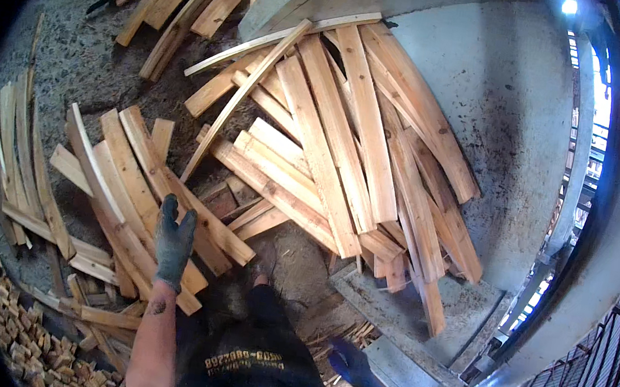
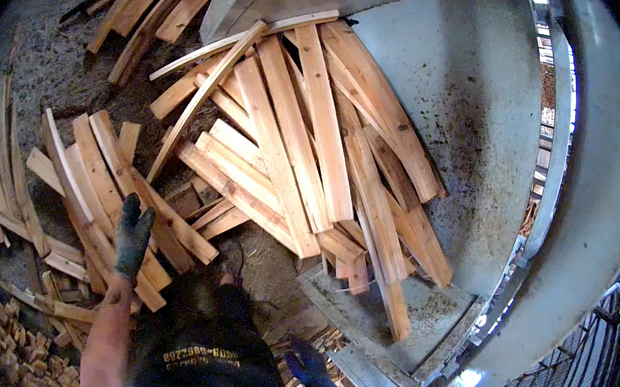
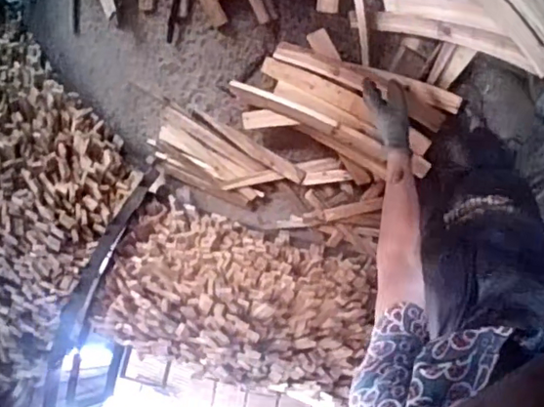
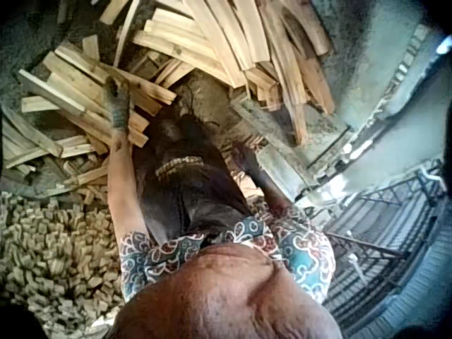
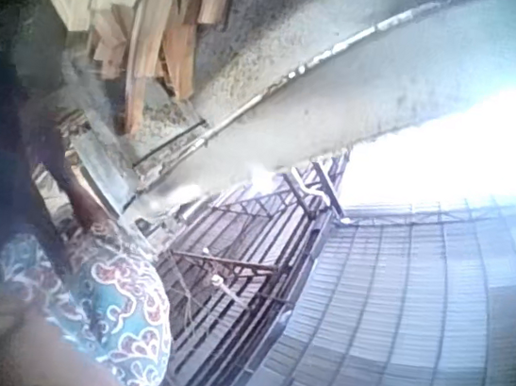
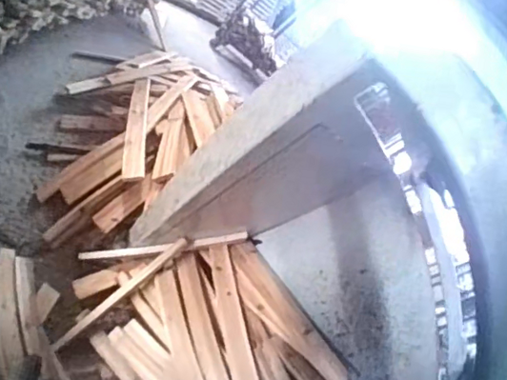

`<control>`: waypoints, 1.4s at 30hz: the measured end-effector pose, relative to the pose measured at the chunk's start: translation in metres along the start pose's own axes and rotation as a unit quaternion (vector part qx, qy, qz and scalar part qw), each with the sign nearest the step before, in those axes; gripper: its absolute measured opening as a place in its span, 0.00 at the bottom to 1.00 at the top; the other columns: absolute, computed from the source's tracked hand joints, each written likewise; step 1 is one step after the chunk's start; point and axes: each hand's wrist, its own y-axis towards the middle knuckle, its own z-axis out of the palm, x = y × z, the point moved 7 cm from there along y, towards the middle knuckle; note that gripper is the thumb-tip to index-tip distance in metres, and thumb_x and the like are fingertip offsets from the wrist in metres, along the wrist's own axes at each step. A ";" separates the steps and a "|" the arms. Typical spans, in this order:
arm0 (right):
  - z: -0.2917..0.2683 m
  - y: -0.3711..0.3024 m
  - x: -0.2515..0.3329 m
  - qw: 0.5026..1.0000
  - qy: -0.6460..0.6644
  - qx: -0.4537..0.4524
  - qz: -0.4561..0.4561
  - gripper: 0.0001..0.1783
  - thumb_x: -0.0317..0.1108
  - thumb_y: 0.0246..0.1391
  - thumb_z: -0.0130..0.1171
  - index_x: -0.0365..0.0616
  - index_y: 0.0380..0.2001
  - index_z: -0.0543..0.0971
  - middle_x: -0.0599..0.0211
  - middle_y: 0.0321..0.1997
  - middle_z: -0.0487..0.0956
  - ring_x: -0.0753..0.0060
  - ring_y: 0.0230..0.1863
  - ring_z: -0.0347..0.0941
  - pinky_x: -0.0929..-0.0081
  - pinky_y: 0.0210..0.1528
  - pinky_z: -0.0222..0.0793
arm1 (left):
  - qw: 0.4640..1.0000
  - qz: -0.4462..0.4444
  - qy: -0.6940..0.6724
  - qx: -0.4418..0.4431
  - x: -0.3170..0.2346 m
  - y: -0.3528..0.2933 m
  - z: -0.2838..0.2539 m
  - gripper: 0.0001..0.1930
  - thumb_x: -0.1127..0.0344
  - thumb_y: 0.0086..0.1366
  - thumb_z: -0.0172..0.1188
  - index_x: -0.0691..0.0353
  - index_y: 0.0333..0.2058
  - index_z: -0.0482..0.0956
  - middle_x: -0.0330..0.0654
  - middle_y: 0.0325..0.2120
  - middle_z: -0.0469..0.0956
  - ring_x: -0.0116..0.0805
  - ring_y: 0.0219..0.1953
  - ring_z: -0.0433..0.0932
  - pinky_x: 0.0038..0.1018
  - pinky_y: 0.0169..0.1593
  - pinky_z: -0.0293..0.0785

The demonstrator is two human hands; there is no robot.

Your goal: The person picks up loose wooden planks from a large pile on the floor and stacks them neatly onto a metal rack. The person repeatedly gathers handfuls of planks, aligns them, and places them on the rack to organize the wood.

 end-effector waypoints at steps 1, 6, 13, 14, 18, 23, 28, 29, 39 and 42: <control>-0.017 0.053 0.037 1.000 -0.013 -0.002 0.010 0.22 0.31 0.51 0.58 0.41 0.51 0.71 0.52 0.52 0.73 0.57 0.53 0.71 0.66 0.52 0.65 | 0.999 0.022 0.029 0.032 -0.009 0.014 0.019 0.31 0.62 0.61 0.58 0.68 0.59 0.59 0.53 0.58 0.61 0.45 0.60 0.62 0.33 0.59 0.61; -0.123 0.213 0.183 0.956 0.014 -0.200 -0.214 0.21 0.25 0.49 0.55 0.38 0.49 0.72 0.47 0.50 0.74 0.52 0.54 0.69 0.64 0.58 0.61 | 0.968 0.193 0.160 0.010 0.006 0.107 0.045 0.34 0.58 0.58 0.60 0.68 0.58 0.58 0.57 0.57 0.61 0.52 0.60 0.61 0.38 0.60 0.59; -0.194 0.289 0.145 0.879 -0.303 -0.306 -0.203 0.35 0.38 0.45 0.60 0.43 0.58 0.64 0.47 0.58 0.65 0.46 0.60 0.60 0.54 0.61 0.54 | 0.968 0.101 0.230 0.013 0.028 0.169 0.077 0.18 0.60 0.59 0.55 0.65 0.44 0.74 0.56 0.37 0.77 0.54 0.40 0.76 0.40 0.45 0.70; -0.192 0.290 0.135 0.876 -0.316 -0.304 -0.203 0.37 0.38 0.44 0.60 0.44 0.59 0.62 0.46 0.59 0.64 0.45 0.60 0.60 0.54 0.61 0.53 | 0.967 0.126 0.219 0.027 0.013 0.157 0.077 0.17 0.60 0.59 0.55 0.65 0.44 0.75 0.56 0.36 0.77 0.53 0.40 0.76 0.40 0.44 0.70; -0.154 0.286 0.145 0.857 -0.404 -0.272 -0.171 0.40 0.36 0.43 0.59 0.46 0.61 0.59 0.41 0.63 0.57 0.43 0.61 0.58 0.52 0.62 0.51 | 0.965 0.226 0.125 0.039 -0.036 0.118 0.055 0.11 0.67 0.60 0.57 0.66 0.40 0.76 0.49 0.31 0.78 0.37 0.33 0.78 0.32 0.37 0.72; -0.106 0.265 0.116 0.947 -0.135 -0.245 -0.156 0.35 0.36 0.46 0.55 0.44 0.60 0.62 0.39 0.65 0.51 0.36 0.64 0.50 0.54 0.63 0.51 | 0.955 0.131 -0.158 0.215 -0.076 0.044 0.100 0.12 0.65 0.62 0.58 0.67 0.40 0.75 0.40 0.32 0.78 0.26 0.34 0.75 0.21 0.39 0.74; -0.061 0.246 0.113 0.969 -0.050 -0.151 -0.189 0.38 0.31 0.48 0.60 0.40 0.61 0.56 0.43 0.65 0.54 0.47 0.66 0.52 0.60 0.64 0.52 | 0.950 -0.018 -0.153 0.270 -0.029 -0.027 0.170 0.29 0.65 0.58 0.62 0.63 0.57 0.64 0.47 0.62 0.51 0.33 0.53 0.66 0.25 0.48 0.72; -0.057 0.251 0.116 0.971 -0.009 -0.151 -0.186 0.39 0.31 0.48 0.60 0.39 0.62 0.55 0.44 0.65 0.55 0.50 0.66 0.52 0.61 0.64 0.53 | 0.960 0.046 -0.126 0.247 -0.021 -0.029 0.179 0.31 0.66 0.57 0.63 0.63 0.58 0.62 0.48 0.62 0.48 0.37 0.57 0.61 0.28 0.53 0.68; 0.009 0.234 0.150 0.928 0.357 -0.102 -0.012 0.30 0.38 0.49 0.62 0.37 0.53 0.64 0.54 0.46 0.72 0.64 0.47 0.69 0.67 0.48 0.68 | 0.949 -0.151 -0.251 0.120 -0.020 -0.079 0.122 0.18 0.67 0.62 0.59 0.66 0.48 0.68 0.38 0.36 0.73 0.24 0.36 0.70 0.22 0.39 0.71; 0.021 0.189 0.164 0.958 0.279 -0.063 -0.020 0.28 0.41 0.47 0.63 0.37 0.49 0.68 0.56 0.43 0.73 0.65 0.45 0.70 0.66 0.46 0.68 | 0.907 -0.208 -0.355 0.085 -0.040 -0.127 0.076 0.18 0.67 0.63 0.56 0.66 0.50 0.66 0.37 0.35 0.73 0.24 0.36 0.70 0.21 0.38 0.70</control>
